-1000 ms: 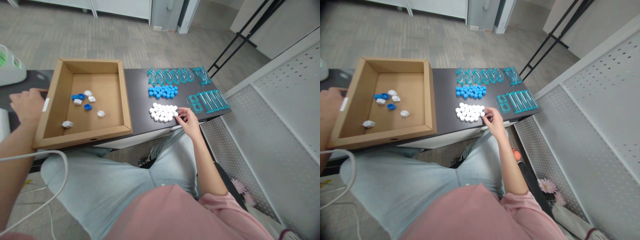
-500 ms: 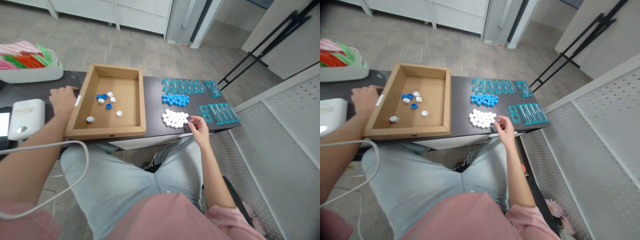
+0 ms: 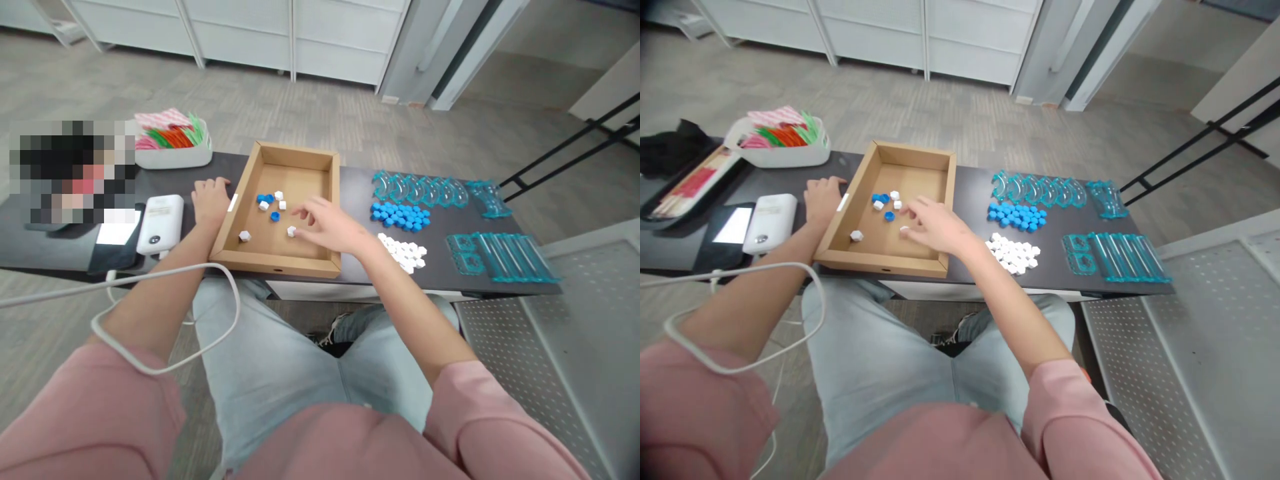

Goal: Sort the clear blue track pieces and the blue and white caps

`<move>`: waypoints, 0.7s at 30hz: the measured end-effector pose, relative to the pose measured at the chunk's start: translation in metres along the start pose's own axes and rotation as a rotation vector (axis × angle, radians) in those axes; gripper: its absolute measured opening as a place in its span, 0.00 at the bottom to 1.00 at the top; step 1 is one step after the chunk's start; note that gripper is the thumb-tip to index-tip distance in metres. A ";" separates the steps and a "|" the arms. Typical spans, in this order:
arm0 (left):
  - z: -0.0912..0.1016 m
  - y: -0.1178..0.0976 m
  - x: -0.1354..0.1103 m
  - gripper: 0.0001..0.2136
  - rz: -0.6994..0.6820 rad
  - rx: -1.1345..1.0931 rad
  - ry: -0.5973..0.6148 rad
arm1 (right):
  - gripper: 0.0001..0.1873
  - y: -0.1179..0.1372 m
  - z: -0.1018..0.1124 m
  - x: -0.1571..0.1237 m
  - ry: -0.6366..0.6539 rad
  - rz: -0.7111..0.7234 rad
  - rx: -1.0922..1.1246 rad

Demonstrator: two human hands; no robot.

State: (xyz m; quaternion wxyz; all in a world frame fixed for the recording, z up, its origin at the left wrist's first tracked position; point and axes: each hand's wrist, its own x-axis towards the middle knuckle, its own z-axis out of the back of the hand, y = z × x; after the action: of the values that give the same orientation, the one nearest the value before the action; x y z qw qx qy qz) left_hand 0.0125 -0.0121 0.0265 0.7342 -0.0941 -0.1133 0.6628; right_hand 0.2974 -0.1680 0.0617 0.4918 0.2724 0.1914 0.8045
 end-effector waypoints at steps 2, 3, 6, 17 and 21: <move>-0.002 0.002 0.001 0.30 -0.006 -0.003 -0.008 | 0.17 -0.002 -0.017 0.029 0.190 -0.027 -0.115; -0.002 0.002 0.002 0.29 -0.011 -0.004 -0.015 | 0.15 -0.004 -0.025 0.039 0.255 -0.042 -0.158; -0.004 0.004 0.004 0.28 -0.018 -0.009 -0.022 | 0.12 -0.006 -0.033 0.048 0.257 -0.023 -0.126; 0.000 -0.005 0.004 0.34 0.041 0.047 0.007 | 0.16 -0.031 0.072 -0.113 -0.467 -0.204 0.234; -0.002 -0.008 0.005 0.35 0.071 0.066 -0.029 | 0.20 -0.061 0.086 -0.204 -0.731 -0.472 0.179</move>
State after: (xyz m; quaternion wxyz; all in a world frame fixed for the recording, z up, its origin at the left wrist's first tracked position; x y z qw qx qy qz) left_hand 0.0206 -0.0082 0.0272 0.7113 -0.0644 -0.0987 0.6930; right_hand 0.4682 -0.3208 0.0427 0.6718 0.5295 0.1306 0.5013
